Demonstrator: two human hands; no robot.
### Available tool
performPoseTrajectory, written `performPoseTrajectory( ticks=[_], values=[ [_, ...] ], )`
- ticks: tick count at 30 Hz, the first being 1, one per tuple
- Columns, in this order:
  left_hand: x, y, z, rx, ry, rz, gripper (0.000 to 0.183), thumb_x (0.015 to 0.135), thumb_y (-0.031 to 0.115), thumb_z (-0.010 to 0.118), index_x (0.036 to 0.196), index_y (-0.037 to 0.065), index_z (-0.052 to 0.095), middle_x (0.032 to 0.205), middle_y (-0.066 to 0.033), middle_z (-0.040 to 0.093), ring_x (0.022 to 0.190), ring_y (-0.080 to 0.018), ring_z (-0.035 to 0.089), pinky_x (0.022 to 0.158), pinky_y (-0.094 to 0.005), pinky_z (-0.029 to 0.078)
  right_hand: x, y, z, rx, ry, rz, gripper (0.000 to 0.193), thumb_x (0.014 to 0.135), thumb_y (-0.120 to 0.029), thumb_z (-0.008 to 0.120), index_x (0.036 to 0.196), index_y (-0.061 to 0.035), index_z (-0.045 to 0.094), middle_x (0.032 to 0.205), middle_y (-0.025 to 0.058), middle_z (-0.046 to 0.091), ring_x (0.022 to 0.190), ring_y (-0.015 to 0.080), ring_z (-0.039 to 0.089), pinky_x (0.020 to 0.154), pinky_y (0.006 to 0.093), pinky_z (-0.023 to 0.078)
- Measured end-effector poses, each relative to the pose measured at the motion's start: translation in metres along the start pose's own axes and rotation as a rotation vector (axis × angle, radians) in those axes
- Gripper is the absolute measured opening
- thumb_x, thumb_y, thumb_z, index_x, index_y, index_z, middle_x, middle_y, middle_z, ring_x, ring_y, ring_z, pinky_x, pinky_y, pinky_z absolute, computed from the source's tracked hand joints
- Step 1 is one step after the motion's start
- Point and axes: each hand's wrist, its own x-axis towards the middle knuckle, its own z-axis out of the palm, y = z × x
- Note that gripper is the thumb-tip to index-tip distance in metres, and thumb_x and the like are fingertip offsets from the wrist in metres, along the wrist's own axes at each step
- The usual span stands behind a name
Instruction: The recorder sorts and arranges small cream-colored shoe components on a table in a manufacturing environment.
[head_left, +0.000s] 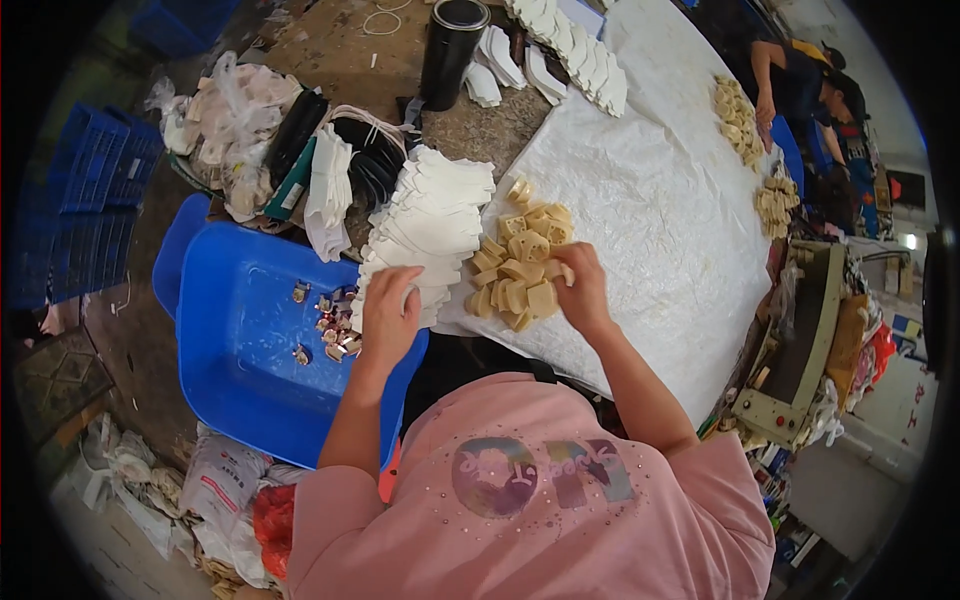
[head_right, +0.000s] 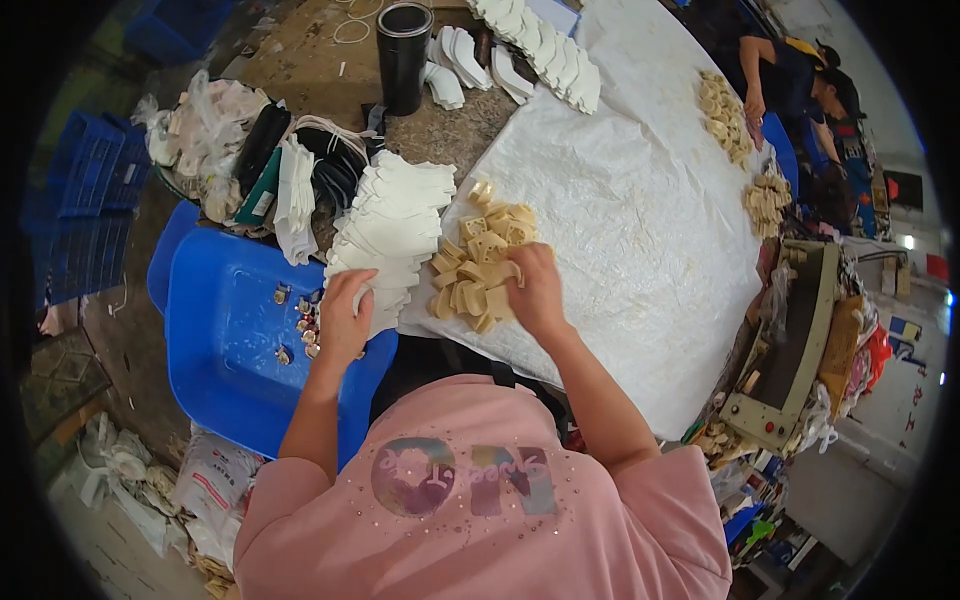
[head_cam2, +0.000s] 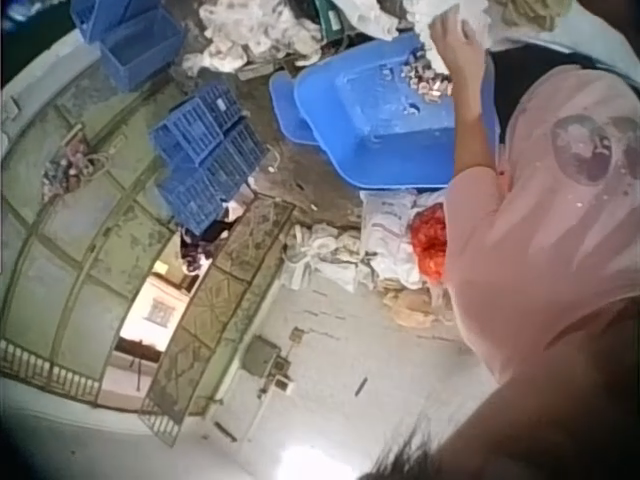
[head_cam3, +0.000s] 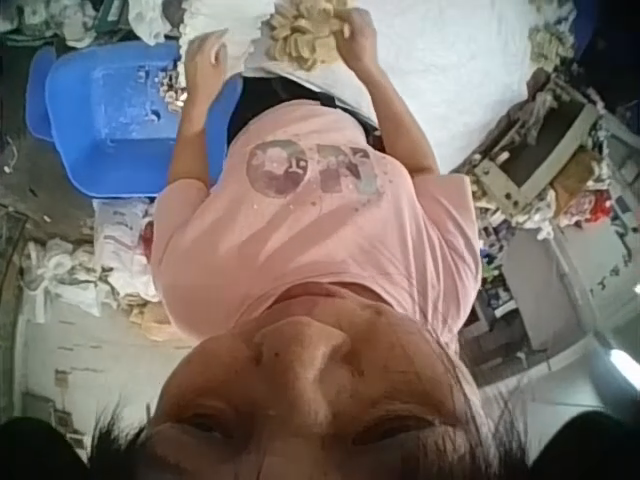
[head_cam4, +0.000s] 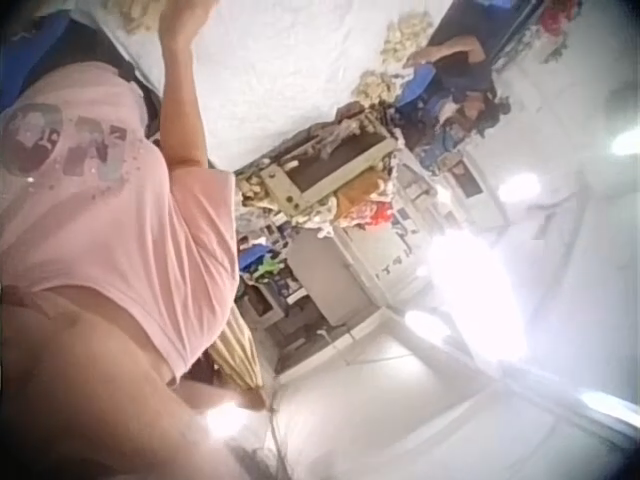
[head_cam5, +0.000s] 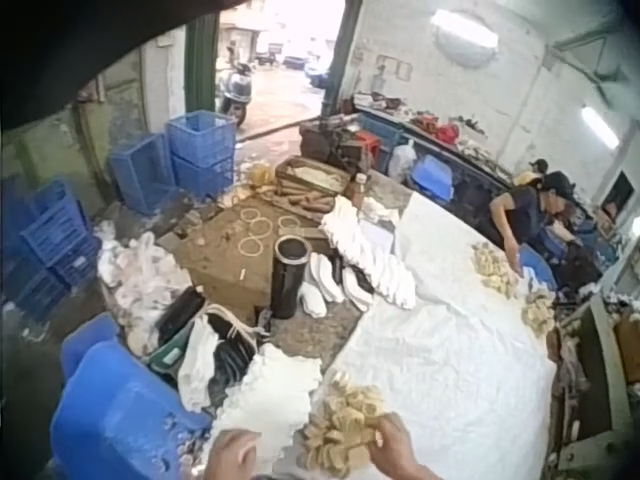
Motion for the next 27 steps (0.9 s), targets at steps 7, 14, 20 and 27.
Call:
performPoseTrajectory(
  ticks=[7, 14, 20, 27],
  values=[
    [0.003, 0.006, 0.013, 0.216, -0.049, 0.117, 0.032, 0.074, -0.001, 0.061, 0.106, 0.004, 0.06, 0.113, -0.014, 0.056, 0.115, -0.0317, 0.051, 0.094, -0.0433, 0.04, 0.049, -0.043, 0.054, -0.211, -0.304, -0.354, 0.025, 0.068, -0.008, 0.063, 0.093, -0.009, 0.063, 0.096, 0.0048, 0.058, 0.099, 0.0239, 0.051, 0.087, 0.0395, 0.037],
    [0.009, -0.004, 0.03, 0.266, -0.088, 0.091, 0.038, 0.072, -0.001, 0.062, 0.109, 0.005, 0.059, 0.12, -0.0146, 0.052, 0.12, -0.0321, 0.048, 0.099, -0.0426, 0.038, 0.063, -0.035, 0.084, -0.399, -0.243, -0.537, 0.012, 0.076, -0.015, 0.057, 0.086, -0.0119, 0.063, 0.09, 0.0018, 0.057, 0.099, 0.0206, 0.05, 0.088, 0.0396, 0.037],
    [0.01, -0.002, 0.028, 0.3, -0.078, 0.1, 0.031, 0.076, 0.005, 0.064, 0.107, 0.004, 0.061, 0.114, -0.0145, 0.055, 0.118, -0.0311, 0.05, 0.096, -0.0427, 0.04, 0.074, -0.038, 0.077, -0.422, -0.326, -0.576, 0.01, 0.075, -0.015, 0.057, 0.083, -0.0128, 0.064, 0.087, 0.0011, 0.057, 0.098, 0.0206, 0.05, 0.089, 0.039, 0.036],
    [0.011, 0.0, 0.031, 0.36, -0.1, 0.123, 0.034, 0.075, 0.006, 0.064, 0.108, 0.001, 0.061, 0.115, -0.0159, 0.054, 0.118, -0.0321, 0.049, 0.095, -0.0421, 0.04, 0.083, -0.052, 0.077, -0.159, -0.313, -0.261, 0.023, 0.069, -0.001, 0.056, 0.089, -0.0099, 0.062, 0.092, 0.0058, 0.063, 0.097, 0.0263, 0.053, 0.088, 0.0426, 0.035]
  ],
)
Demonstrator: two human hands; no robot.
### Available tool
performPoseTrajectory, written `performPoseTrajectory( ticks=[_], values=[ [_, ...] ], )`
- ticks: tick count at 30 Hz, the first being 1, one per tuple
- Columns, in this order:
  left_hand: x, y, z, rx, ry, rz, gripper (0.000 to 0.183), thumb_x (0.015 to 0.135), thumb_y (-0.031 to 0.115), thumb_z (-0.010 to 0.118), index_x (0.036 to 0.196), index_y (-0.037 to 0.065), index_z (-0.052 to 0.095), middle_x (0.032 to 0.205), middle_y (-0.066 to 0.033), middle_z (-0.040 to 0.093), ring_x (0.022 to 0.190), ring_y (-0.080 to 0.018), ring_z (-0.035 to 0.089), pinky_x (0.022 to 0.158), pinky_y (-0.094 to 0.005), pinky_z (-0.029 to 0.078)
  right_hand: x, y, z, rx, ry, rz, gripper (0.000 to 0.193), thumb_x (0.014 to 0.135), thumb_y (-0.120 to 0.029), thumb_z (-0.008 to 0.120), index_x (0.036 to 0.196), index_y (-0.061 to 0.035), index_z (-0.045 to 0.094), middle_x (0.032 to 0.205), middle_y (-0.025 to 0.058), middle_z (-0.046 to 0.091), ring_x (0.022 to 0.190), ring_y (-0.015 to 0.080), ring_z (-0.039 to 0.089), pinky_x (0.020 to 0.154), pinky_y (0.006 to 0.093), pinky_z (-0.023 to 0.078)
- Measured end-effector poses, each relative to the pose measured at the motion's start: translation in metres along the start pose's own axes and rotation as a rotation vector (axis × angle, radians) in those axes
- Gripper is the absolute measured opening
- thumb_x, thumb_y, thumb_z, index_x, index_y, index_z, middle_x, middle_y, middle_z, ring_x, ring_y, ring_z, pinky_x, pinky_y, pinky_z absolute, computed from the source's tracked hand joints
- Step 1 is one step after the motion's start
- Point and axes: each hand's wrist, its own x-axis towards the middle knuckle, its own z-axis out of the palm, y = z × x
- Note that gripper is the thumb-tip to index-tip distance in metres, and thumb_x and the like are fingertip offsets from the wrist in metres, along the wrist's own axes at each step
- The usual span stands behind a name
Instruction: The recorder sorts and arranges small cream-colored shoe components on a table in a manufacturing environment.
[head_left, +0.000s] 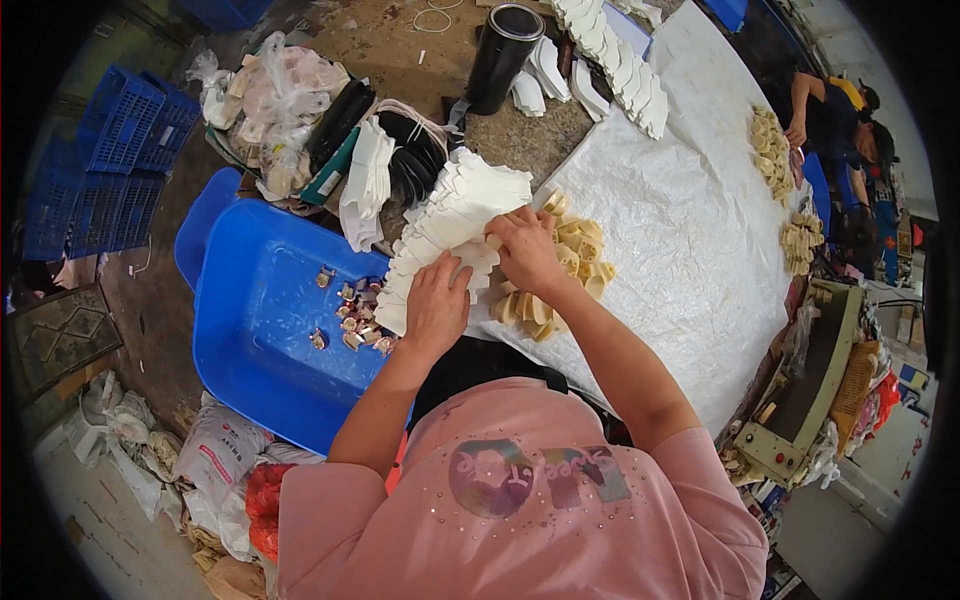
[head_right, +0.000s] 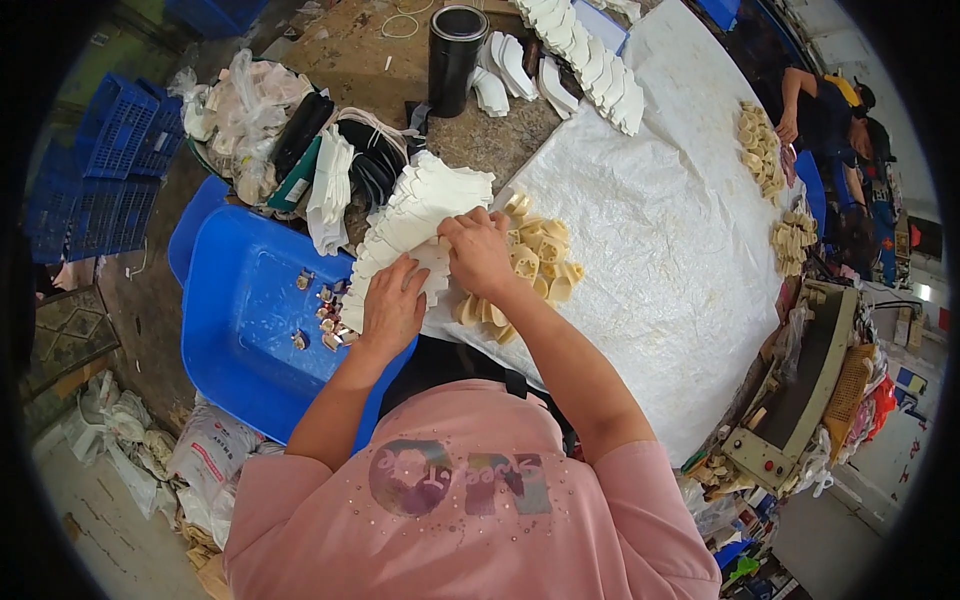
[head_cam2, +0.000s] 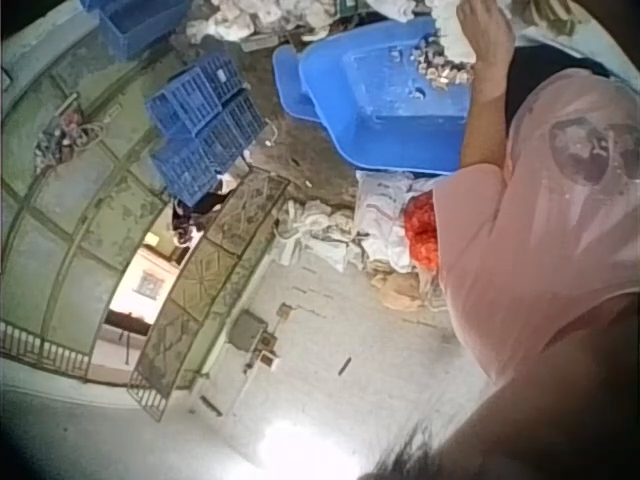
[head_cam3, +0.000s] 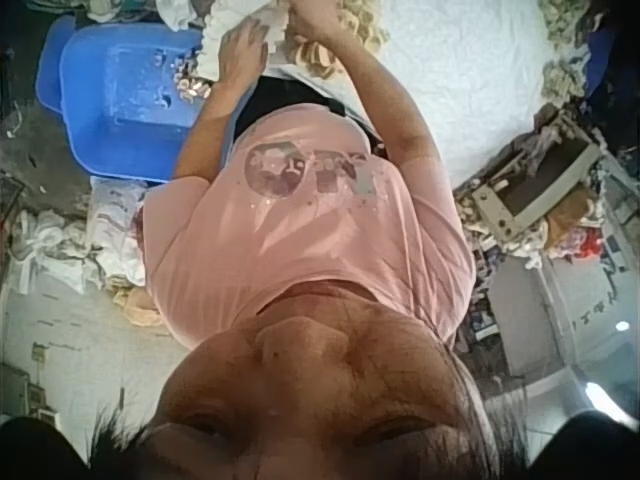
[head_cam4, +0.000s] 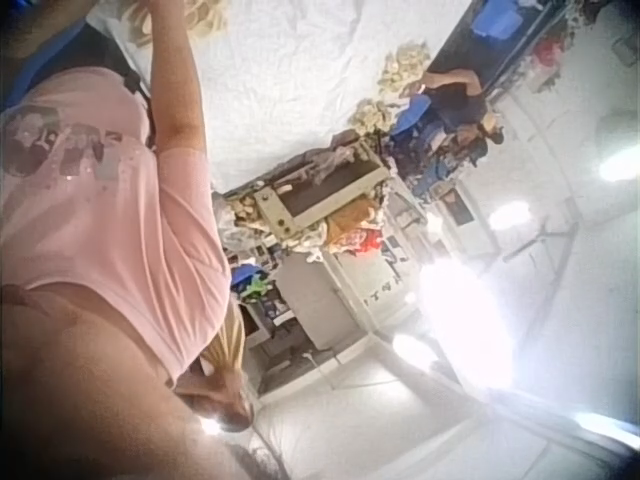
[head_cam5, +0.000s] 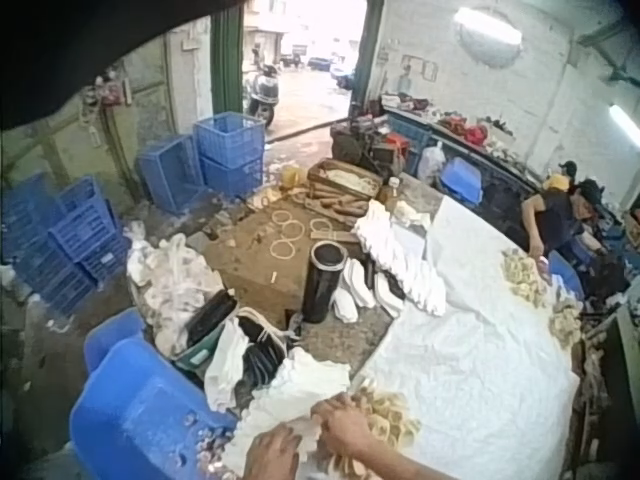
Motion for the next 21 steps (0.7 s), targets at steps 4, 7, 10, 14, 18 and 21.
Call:
performPoseTrajectory(
  ticks=[4, 7, 10, 14, 18, 21],
  values=[
    [-0.002, 0.004, -0.002, 0.026, -0.031, -0.016, 0.04, 0.075, 0.007, 0.065, 0.113, 0.001, 0.059, 0.114, -0.0176, 0.053, 0.118, -0.0343, 0.049, 0.096, -0.0423, 0.04, 0.027, -0.016, -0.032, 0.38, 0.142, 0.039, 0.024, 0.073, 0.003, 0.053, 0.094, -0.0069, 0.06, 0.09, 0.0103, 0.062, 0.089, 0.0343, 0.052, 0.079, 0.044, 0.041],
    [-0.002, 0.004, 0.0, -0.002, -0.064, -0.051, 0.047, 0.075, 0.005, 0.066, 0.121, 0.005, 0.055, 0.121, -0.0168, 0.051, 0.119, -0.0344, 0.047, 0.097, -0.0438, 0.04, 0.04, -0.023, -0.069, 0.356, 0.308, -0.116, 0.024, 0.073, 0.006, 0.054, 0.094, -0.0055, 0.059, 0.089, 0.0109, 0.061, 0.088, 0.0338, 0.052, 0.076, 0.0432, 0.043],
    [-0.001, 0.003, -0.005, -0.139, -0.068, -0.111, 0.046, 0.078, 0.006, 0.064, 0.123, 0.005, 0.054, 0.122, -0.019, 0.052, 0.12, -0.0351, 0.047, 0.098, -0.0448, 0.038, 0.032, -0.024, -0.09, 0.433, 0.313, -0.11, 0.023, 0.073, 0.007, 0.056, 0.093, -0.0038, 0.058, 0.089, 0.0121, 0.06, 0.088, 0.0337, 0.052, 0.076, 0.0432, 0.043],
    [0.005, 0.005, -0.009, -0.238, -0.055, -0.16, 0.042, 0.081, 0.007, 0.062, 0.122, 0.005, 0.055, 0.121, -0.0214, 0.054, 0.116, -0.0365, 0.05, 0.097, -0.0446, 0.04, 0.011, -0.013, -0.081, 0.345, 0.304, -0.142, 0.025, 0.071, 0.008, 0.055, 0.093, -0.0037, 0.058, 0.09, 0.0121, 0.059, 0.089, 0.0341, 0.051, 0.078, 0.042, 0.043],
    [0.02, 0.022, -0.028, -0.555, 0.056, -0.368, 0.032, 0.085, 0.01, 0.061, 0.116, 0.002, 0.059, 0.106, -0.0148, 0.063, 0.094, -0.023, 0.06, 0.079, -0.0336, 0.047, -0.006, -0.012, -0.071, 0.245, 0.217, -0.191, 0.035, 0.065, 0.011, 0.053, 0.096, -0.0043, 0.057, 0.097, 0.0111, 0.059, 0.094, 0.0335, 0.052, 0.08, 0.0411, 0.045],
    [0.026, 0.033, -0.031, -0.782, 0.042, -0.531, 0.028, 0.085, 0.013, 0.062, 0.109, -0.001, 0.061, 0.092, -0.0119, 0.066, 0.075, -0.0169, 0.061, 0.065, -0.0306, 0.048, -0.019, -0.021, -0.065, 0.197, 0.149, -0.192, 0.03, 0.065, 0.005, 0.058, 0.093, -0.0055, 0.06, 0.096, 0.0096, 0.058, 0.096, 0.031, 0.051, 0.082, 0.0407, 0.043]
  ],
)
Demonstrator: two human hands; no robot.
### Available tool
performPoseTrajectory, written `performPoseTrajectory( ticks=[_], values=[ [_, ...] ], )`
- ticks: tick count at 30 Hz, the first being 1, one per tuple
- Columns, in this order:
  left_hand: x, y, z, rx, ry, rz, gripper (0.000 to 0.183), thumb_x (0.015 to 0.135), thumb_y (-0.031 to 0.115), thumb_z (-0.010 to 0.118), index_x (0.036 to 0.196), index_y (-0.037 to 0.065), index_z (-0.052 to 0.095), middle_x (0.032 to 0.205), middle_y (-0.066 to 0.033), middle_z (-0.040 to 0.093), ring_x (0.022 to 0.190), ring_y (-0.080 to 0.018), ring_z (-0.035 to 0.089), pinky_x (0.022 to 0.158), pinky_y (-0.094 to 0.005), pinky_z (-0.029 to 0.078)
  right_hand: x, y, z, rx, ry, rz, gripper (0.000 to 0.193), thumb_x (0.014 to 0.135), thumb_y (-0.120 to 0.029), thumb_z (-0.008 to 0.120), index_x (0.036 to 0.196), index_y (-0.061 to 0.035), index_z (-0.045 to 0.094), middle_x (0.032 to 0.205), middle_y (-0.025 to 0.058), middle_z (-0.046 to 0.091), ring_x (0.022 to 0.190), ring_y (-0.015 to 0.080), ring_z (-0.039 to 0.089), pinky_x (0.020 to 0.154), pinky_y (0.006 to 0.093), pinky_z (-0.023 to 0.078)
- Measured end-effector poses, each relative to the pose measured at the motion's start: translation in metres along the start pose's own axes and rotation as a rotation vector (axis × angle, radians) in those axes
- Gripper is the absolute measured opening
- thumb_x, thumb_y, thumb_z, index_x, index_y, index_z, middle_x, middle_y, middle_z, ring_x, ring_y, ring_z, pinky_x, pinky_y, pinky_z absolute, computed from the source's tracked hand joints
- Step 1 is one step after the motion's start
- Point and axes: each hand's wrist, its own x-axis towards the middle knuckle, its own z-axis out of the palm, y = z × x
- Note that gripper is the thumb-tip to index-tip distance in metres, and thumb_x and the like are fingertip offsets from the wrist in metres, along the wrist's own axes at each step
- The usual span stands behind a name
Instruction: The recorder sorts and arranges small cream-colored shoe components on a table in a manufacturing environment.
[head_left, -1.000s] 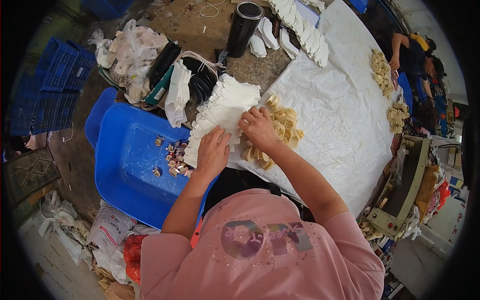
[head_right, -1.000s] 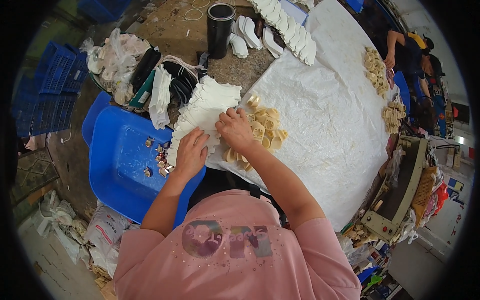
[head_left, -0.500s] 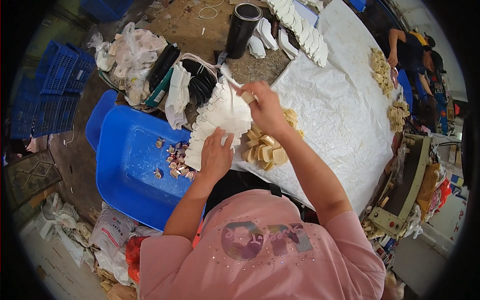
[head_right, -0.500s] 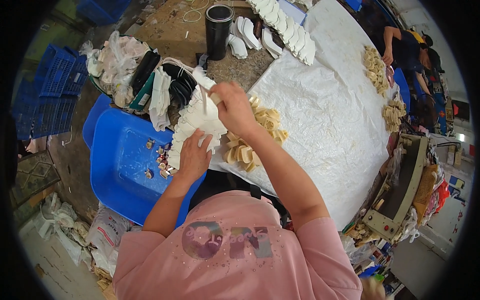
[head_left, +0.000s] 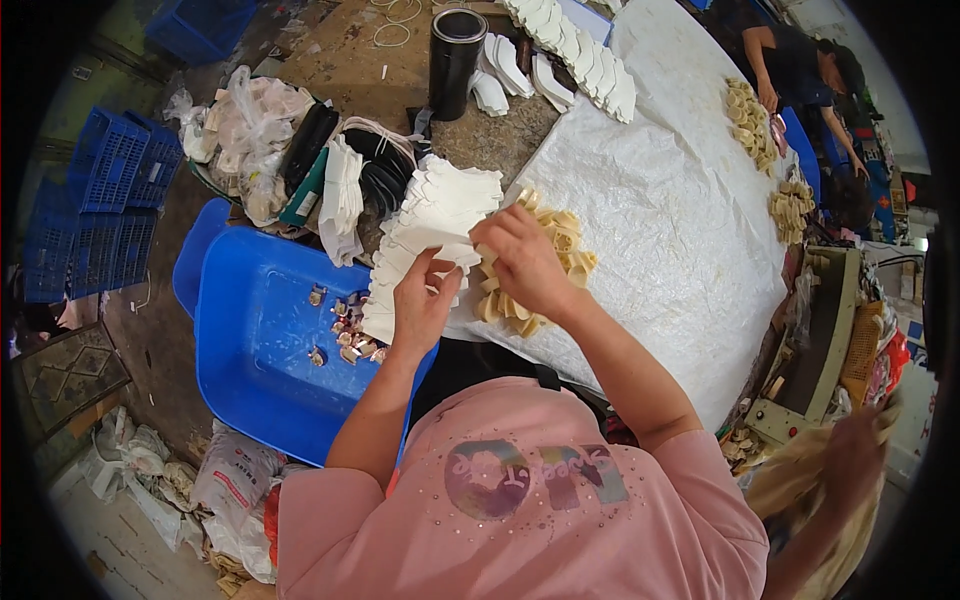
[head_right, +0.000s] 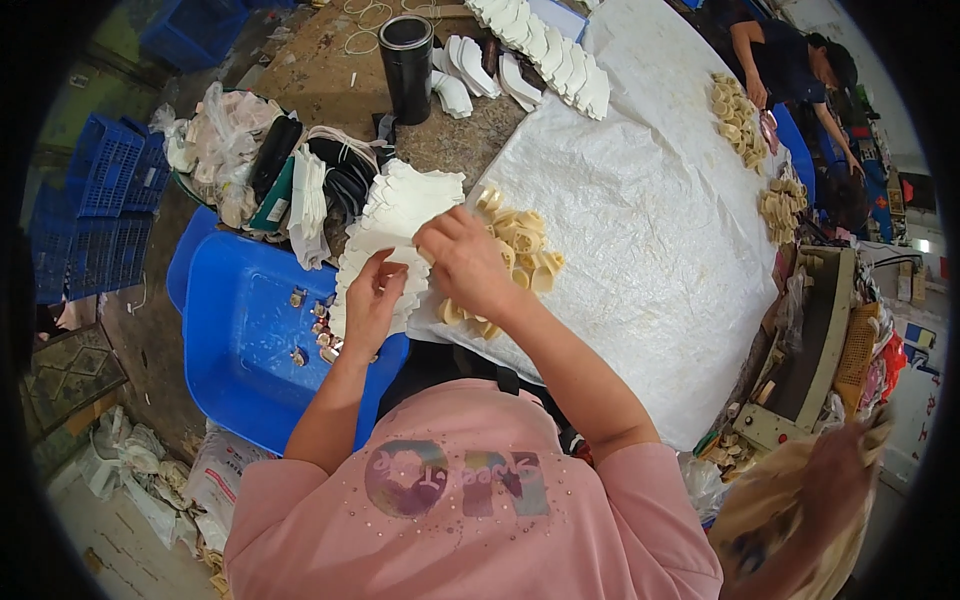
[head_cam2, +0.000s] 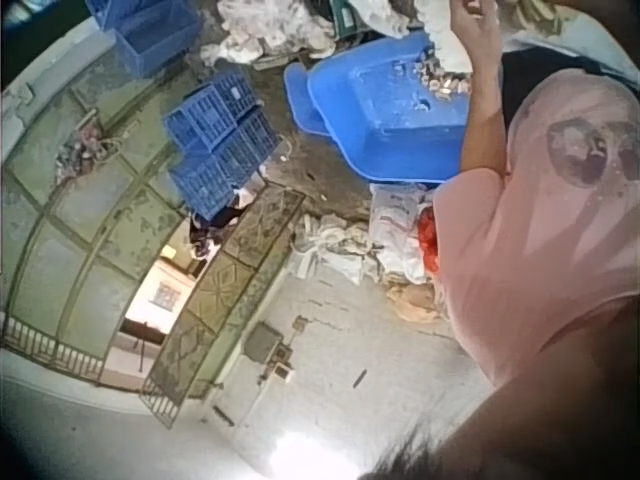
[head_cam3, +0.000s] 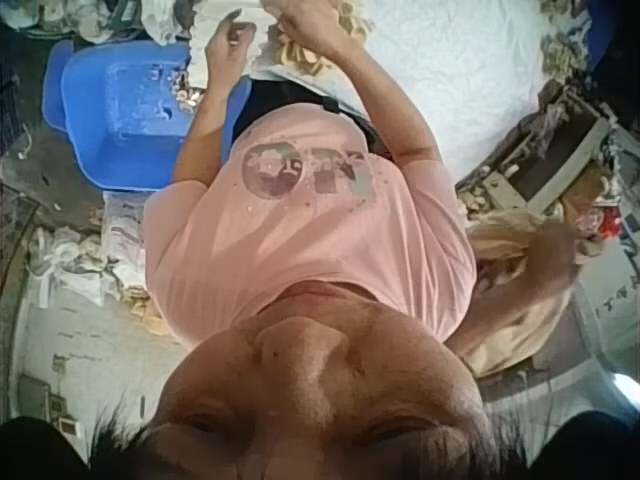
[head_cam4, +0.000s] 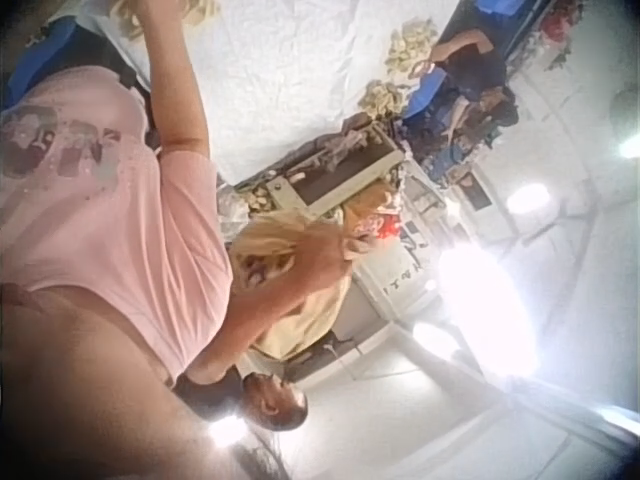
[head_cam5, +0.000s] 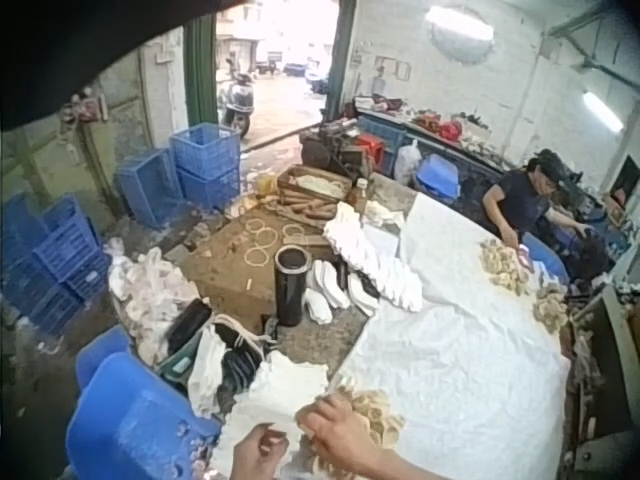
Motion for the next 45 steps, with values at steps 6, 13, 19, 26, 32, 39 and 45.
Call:
performPoseTrajectory(
  ticks=[6, 13, 19, 26, 32, 39, 45],
  values=[
    [0.005, -0.023, 0.012, -0.017, 0.076, -0.102, 0.018, 0.085, 0.014, 0.06, 0.083, -0.004, 0.066, 0.069, -0.0099, 0.066, 0.059, -0.0158, 0.059, 0.055, -0.0319, 0.045, -0.023, -0.016, 0.019, 0.04, -0.107, -0.016, 0.021, 0.07, 0.0, 0.059, 0.09, -0.0061, 0.062, 0.096, 0.0074, 0.06, 0.096, 0.0283, 0.051, 0.082, 0.0388, 0.042],
    [0.003, -0.044, 0.021, -0.247, 0.055, -0.346, 0.019, 0.089, 0.004, 0.048, 0.088, -0.003, 0.065, 0.069, -0.011, 0.066, 0.05, -0.0093, 0.051, 0.045, -0.0269, 0.039, -0.022, -0.023, 0.003, 0.129, 0.083, 0.037, 0.029, 0.065, 0.008, 0.057, 0.092, -0.0032, 0.059, 0.094, 0.0095, 0.06, 0.092, 0.0304, 0.052, 0.08, 0.0402, 0.043],
    [0.012, -0.033, 0.019, -0.661, 0.091, -0.522, 0.018, 0.097, 0.01, 0.042, 0.086, -0.001, 0.052, 0.073, -0.0121, 0.064, 0.046, -0.0068, 0.046, 0.039, -0.0218, 0.033, -0.004, -0.018, -0.045, 0.118, 0.389, 0.076, 0.037, 0.066, 0.014, 0.052, 0.098, -0.0033, 0.058, 0.094, 0.0128, 0.061, 0.086, 0.0329, 0.058, 0.073, 0.0397, 0.048],
    [0.03, -0.066, 0.018, -1.182, -0.042, -0.738, 0.018, 0.097, 0.008, 0.036, 0.095, -0.005, 0.047, 0.092, -0.0166, 0.062, 0.063, -0.0136, 0.055, 0.051, -0.0257, 0.044, -0.033, -0.006, -0.042, 0.087, 0.347, 0.19, 0.039, 0.064, 0.016, 0.05, 0.098, -0.0028, 0.057, 0.093, 0.013, 0.06, 0.088, 0.0327, 0.057, 0.073, 0.038, 0.048],
    [0.029, -0.054, 0.013, -1.275, -0.078, -0.805, 0.029, 0.095, 0.009, 0.04, 0.109, -0.012, 0.052, 0.09, -0.0147, 0.062, 0.071, -0.0179, 0.056, 0.064, -0.0267, 0.05, -0.054, -0.001, -0.04, 0.102, 0.354, 0.281, 0.034, 0.068, 0.014, 0.054, 0.097, -0.0029, 0.056, 0.094, 0.0134, 0.06, 0.088, 0.0332, 0.057, 0.073, 0.0395, 0.047],
    [0.015, -0.066, 0.007, -1.255, -0.219, -0.83, 0.03, 0.093, 0.012, 0.045, 0.111, -0.01, 0.053, 0.094, -0.0161, 0.064, 0.074, -0.019, 0.059, 0.066, -0.0276, 0.051, -0.069, 0.005, -0.027, 0.061, 0.346, 0.241, 0.031, 0.067, 0.011, 0.057, 0.095, -0.0034, 0.057, 0.091, 0.0127, 0.058, 0.084, 0.0338, 0.053, 0.072, 0.04, 0.045],
    [-0.013, -0.035, 0.014, -0.975, -0.33, -0.745, 0.039, 0.096, 0.031, 0.045, 0.118, 0.0, 0.055, 0.096, -0.0122, 0.064, 0.083, -0.0196, 0.061, 0.069, -0.0319, 0.05, -0.082, -0.002, -0.013, 0.031, 0.295, 0.244, 0.029, 0.062, 0.006, 0.058, 0.089, -0.006, 0.058, 0.095, 0.0097, 0.058, 0.092, 0.0317, 0.052, 0.077, 0.0404, 0.043]
  ],
)
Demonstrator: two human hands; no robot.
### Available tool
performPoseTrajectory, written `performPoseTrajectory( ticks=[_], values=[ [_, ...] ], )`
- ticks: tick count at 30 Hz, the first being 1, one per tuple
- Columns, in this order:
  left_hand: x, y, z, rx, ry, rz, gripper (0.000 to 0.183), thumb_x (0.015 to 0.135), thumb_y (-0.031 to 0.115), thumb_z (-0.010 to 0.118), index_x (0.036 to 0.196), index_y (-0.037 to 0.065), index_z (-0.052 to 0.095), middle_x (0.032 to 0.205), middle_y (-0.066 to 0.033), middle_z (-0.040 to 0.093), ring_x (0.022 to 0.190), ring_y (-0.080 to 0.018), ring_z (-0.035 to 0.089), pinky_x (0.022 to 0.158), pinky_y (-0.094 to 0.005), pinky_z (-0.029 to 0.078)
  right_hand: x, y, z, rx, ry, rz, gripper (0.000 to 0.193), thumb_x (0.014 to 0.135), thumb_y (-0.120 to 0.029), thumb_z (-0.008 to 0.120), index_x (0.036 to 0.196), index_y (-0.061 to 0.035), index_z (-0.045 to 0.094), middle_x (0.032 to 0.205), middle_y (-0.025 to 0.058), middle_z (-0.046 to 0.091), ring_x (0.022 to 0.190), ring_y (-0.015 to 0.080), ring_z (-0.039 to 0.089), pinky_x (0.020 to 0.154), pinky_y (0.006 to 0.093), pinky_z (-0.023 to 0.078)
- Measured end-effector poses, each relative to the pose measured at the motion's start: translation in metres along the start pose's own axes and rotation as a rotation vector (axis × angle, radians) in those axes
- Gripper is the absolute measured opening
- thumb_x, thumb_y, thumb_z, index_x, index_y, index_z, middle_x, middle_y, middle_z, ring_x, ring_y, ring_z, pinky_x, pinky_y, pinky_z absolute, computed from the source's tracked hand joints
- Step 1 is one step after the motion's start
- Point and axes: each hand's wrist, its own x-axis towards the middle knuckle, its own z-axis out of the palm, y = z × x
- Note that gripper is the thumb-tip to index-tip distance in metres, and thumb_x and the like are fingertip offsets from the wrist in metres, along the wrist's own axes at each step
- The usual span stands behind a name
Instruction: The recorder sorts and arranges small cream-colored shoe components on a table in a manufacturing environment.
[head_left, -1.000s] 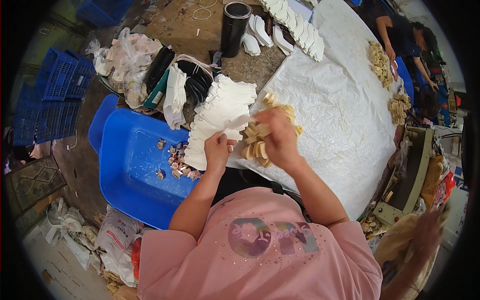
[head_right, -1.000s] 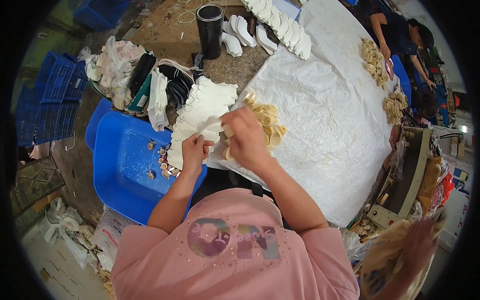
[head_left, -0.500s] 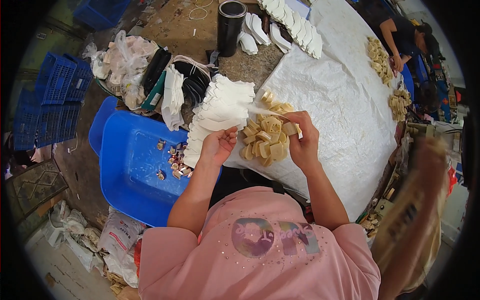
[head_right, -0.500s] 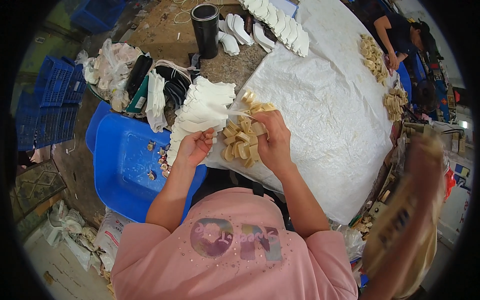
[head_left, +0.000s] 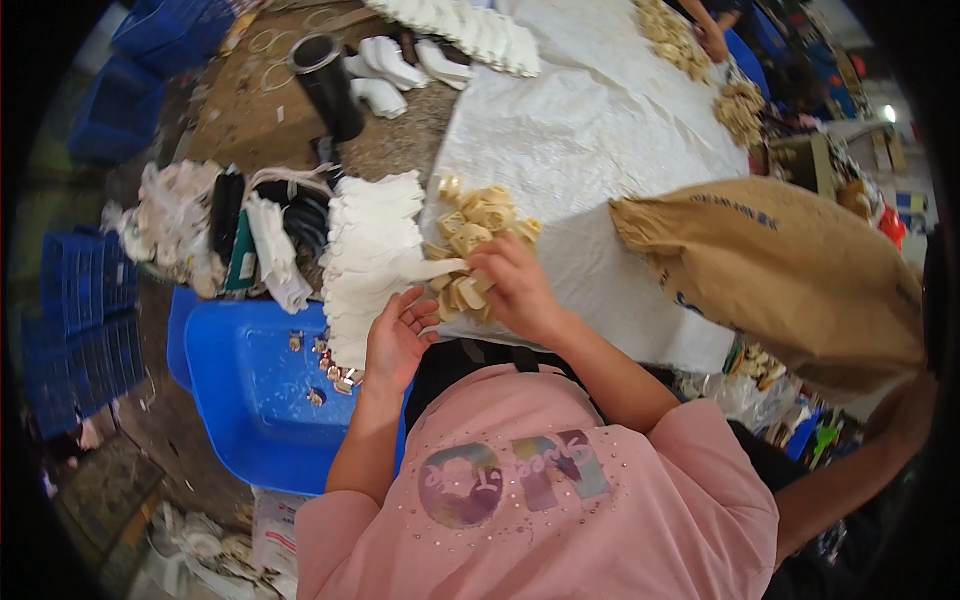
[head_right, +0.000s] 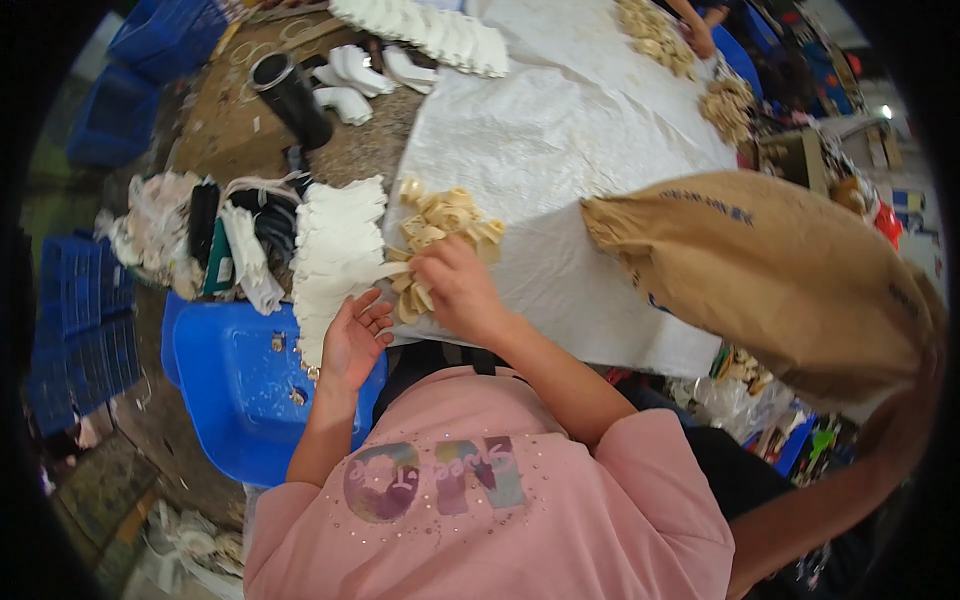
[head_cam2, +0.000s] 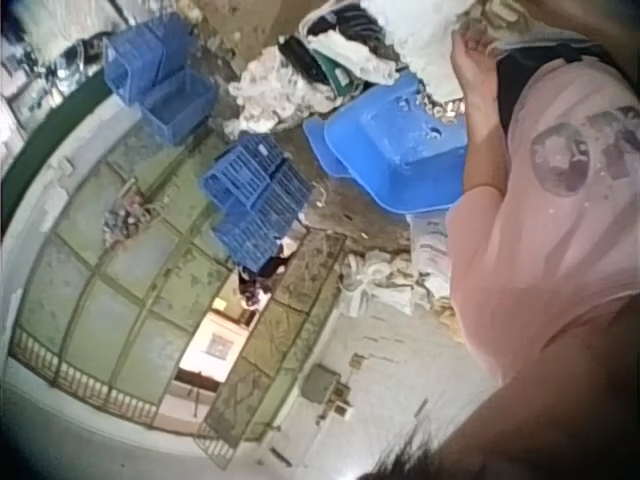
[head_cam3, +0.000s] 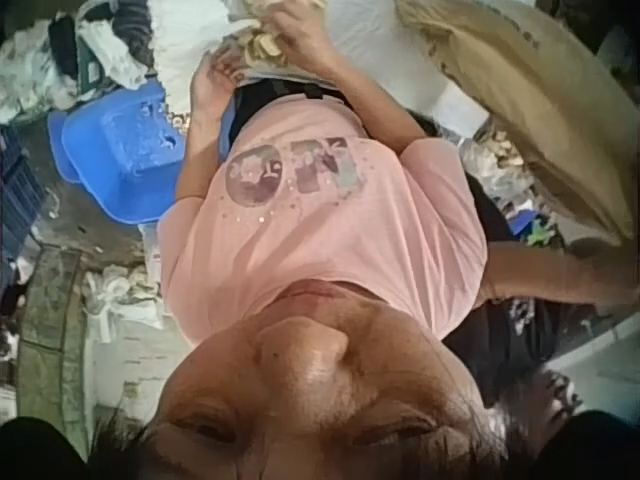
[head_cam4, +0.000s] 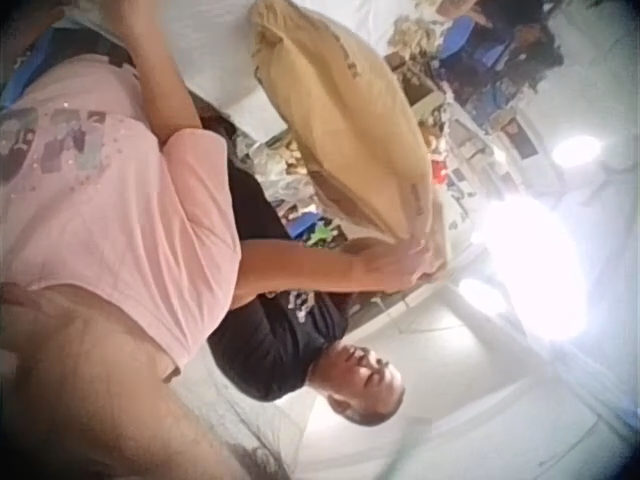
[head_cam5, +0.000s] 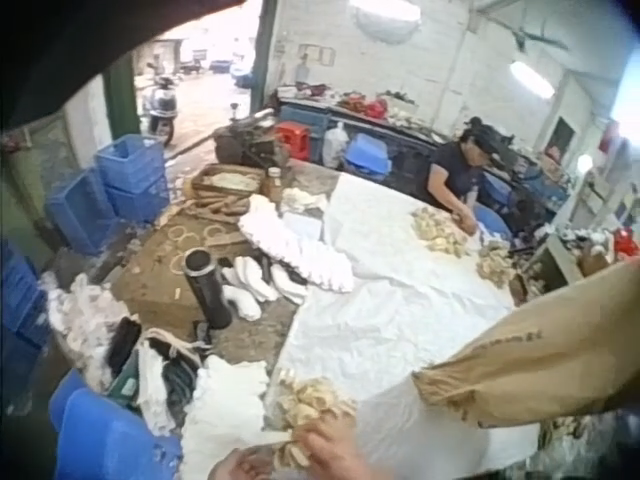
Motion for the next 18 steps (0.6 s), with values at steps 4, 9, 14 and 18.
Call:
performPoseTrajectory(
  ticks=[4, 9, 14, 18],
  values=[
    [-0.01, 0.0, 0.025, 0.113, -0.141, 0.038, 0.054, 0.097, 0.049, 0.036, 0.123, 0.005, 0.053, 0.101, -0.0097, 0.063, 0.091, -0.0199, 0.059, 0.073, -0.0367, 0.049, -0.008, -0.009, 0.009, -0.094, -0.14, -0.119, 0.018, 0.064, -0.004, 0.064, 0.081, -0.0091, 0.059, 0.095, 0.0048, 0.058, 0.094, 0.0258, 0.052, 0.079, 0.037, 0.043],
    [-0.011, 0.002, 0.039, 0.202, -0.097, 0.111, 0.048, 0.098, 0.042, 0.039, 0.125, 0.004, 0.051, 0.107, -0.008, 0.062, 0.095, -0.0158, 0.059, 0.068, -0.0314, 0.05, -0.018, -0.013, 0.013, -0.15, -0.159, -0.202, 0.014, 0.065, -0.013, 0.067, 0.077, -0.0106, 0.06, 0.095, 0.0004, 0.057, 0.093, 0.0206, 0.051, 0.08, 0.0349, 0.042],
    [-0.005, 0.002, 0.027, 0.425, -0.092, 0.182, 0.044, 0.098, 0.036, 0.04, 0.125, 0.004, 0.051, 0.109, -0.007, 0.061, 0.096, -0.0146, 0.058, 0.066, -0.0301, 0.049, -0.024, -0.013, 0.015, -0.163, -0.194, -0.23, 0.021, 0.067, -0.008, 0.064, 0.088, -0.0118, 0.062, 0.098, 0.0015, 0.055, 0.096, 0.0221, 0.051, 0.078, 0.0353, 0.041],
    [-0.014, 0.004, 0.045, 0.19, -0.116, 0.12, 0.04, 0.098, 0.032, 0.042, 0.124, 0.003, 0.052, 0.106, -0.0071, 0.062, 0.092, -0.0142, 0.058, 0.062, -0.0266, 0.047, -0.025, -0.011, 0.014, -0.163, -0.178, -0.22, 0.022, 0.067, -0.009, 0.064, 0.088, -0.0117, 0.062, 0.098, 0.0018, 0.054, 0.095, 0.0222, 0.051, 0.077, 0.0349, 0.041]
  ],
)
